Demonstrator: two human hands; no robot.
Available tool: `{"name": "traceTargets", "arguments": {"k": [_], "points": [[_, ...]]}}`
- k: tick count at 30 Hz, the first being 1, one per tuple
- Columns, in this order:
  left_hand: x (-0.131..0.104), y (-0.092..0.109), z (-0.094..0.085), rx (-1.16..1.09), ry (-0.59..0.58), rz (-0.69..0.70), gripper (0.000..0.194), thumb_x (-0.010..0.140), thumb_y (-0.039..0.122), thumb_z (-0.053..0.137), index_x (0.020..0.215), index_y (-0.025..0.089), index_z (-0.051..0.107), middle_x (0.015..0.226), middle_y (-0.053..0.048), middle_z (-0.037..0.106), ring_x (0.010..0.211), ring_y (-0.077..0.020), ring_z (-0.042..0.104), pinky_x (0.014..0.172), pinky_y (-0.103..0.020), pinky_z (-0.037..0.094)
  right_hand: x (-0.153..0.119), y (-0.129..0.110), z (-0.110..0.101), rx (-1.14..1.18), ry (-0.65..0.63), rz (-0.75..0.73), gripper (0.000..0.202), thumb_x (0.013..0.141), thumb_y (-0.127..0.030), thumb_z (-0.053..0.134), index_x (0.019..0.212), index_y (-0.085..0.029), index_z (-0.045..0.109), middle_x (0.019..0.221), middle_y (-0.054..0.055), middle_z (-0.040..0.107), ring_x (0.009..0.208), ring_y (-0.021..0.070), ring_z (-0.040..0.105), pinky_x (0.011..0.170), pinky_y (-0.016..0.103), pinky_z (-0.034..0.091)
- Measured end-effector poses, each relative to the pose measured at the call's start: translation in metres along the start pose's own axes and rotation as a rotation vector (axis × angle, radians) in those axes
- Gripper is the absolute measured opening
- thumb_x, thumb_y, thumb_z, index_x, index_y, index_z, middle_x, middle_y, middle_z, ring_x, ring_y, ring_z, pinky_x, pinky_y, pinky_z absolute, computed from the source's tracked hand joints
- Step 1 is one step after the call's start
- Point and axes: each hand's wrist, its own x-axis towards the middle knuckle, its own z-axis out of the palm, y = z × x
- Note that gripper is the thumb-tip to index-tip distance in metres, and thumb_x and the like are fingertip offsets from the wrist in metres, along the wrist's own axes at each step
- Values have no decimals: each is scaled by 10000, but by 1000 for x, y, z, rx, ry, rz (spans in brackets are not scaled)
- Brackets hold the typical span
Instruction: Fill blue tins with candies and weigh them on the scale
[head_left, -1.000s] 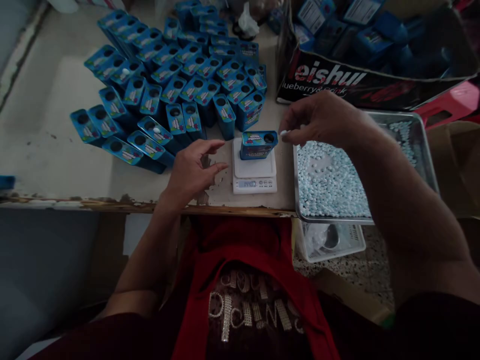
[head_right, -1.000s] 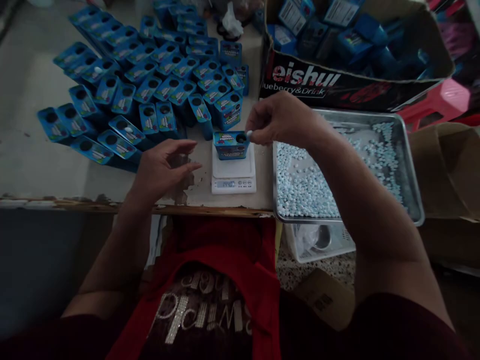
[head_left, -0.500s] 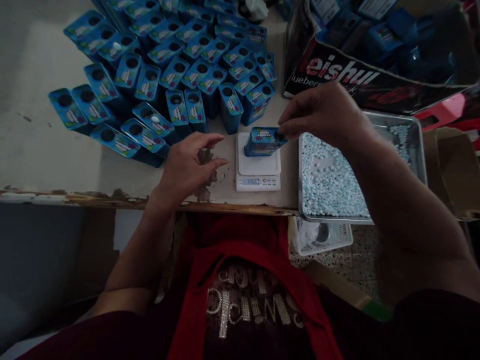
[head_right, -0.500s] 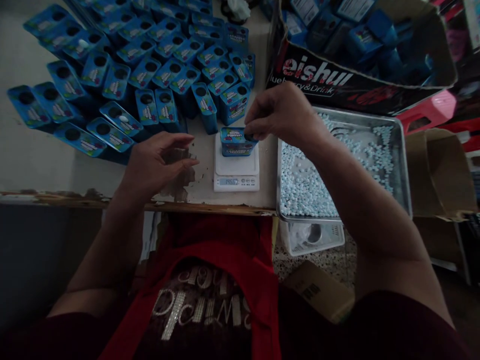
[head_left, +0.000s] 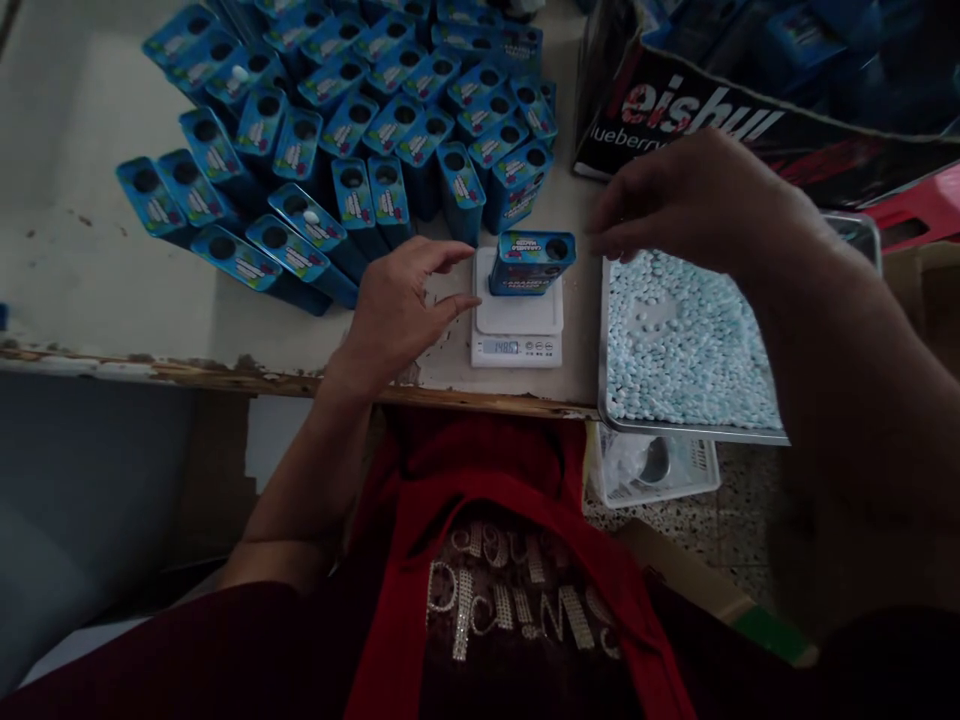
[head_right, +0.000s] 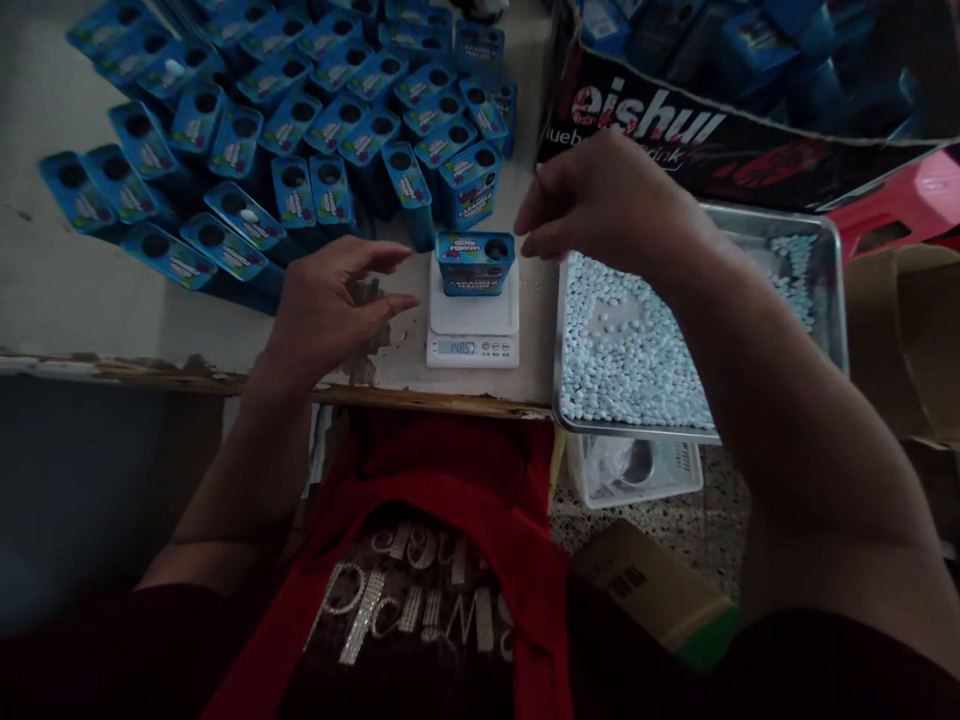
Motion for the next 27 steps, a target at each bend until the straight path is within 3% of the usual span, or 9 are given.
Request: {"name": "traceTargets", "arguments": {"k": [3,8,12,15,17,19,22,24,27], "points": [[-3,-4,-2,16,-5,-2,452,1072,562,803,1375,226,804,1284,-89,841,1153,-270,804,1014,-407,672,7,-20,4,-197,3,-63,253,796,0,942,813,-244,876,591,-55,697,586,107,608,609,281,451],[-11,-19,-8,26,-4,-11,536,1089,680,721,1365,228,806,1226,-104,827,1127,-287,805,993,-447,677,14,-31,17,-450,22,-172,206,807,-66,916,841,-264,868,743,-14,768,801,220,752,876,384,546],[-12,-21,-10,-15,-38,-12,598,1086,727,703,1381,215,793,1265,-111,812,1119,-281,796,974,-452,682,9,-39,22,-481,45,-167,152,838,-135,915,898,-268,876,816,3,811,916,288,806,1003,454,572],[-11,-19,-12,-24,-65,-26,559,1085,690,723,1389,225,784,1293,-88,807,1101,-257,787,980,-442,688,-1,-34,15,-470,167,-155,134,859,-178,916,977,-241,900,924,32,865,956,291,828,1011,451,592],[-11,-19,-15,-26,-54,-38,490,1065,619,773,1373,238,790,1284,-73,806,1088,-257,790,967,-445,695,-11,-14,9,-509,270,-102,124,893,-199,880,1013,-216,907,972,66,881,985,308,839,1011,458,599],[-13,-21,-17,-26,-45,-57,403,1041,517,819,1356,267,797,1276,-64,804,1100,-267,797,971,-452,698,-26,23,6,-574,247,6,125,916,-230,850,1028,-223,904,956,72,877,970,322,841,962,464,612],[-16,-23,-19,-13,-40,-88,341,1004,373,856,1333,299,804,1275,-56,806,1110,-275,804,1000,-466,695,-63,94,19,-621,-78,165,288,851,-352,940,1121,-267,890,979,58,874,918,336,827,833,457,639],[-17,-23,-20,2,-47,-100,363,966,314,884,1322,288,812,1269,-54,814,1100,-275,807,990,-470,694,-93,134,39,-632,-165,101,477,865,-403,937,1315,-270,853,1225,112,868,1116,384,815,933,503,663],[-16,-21,-19,32,-55,-112,397,926,277,917,1312,270,824,1249,-56,824,1099,-270,805,989,-464,691,-132,167,71,-607,-84,-6,693,905,-426,887,1554,-251,719,1437,176,779,1304,422,741,1071,556,645]]}}
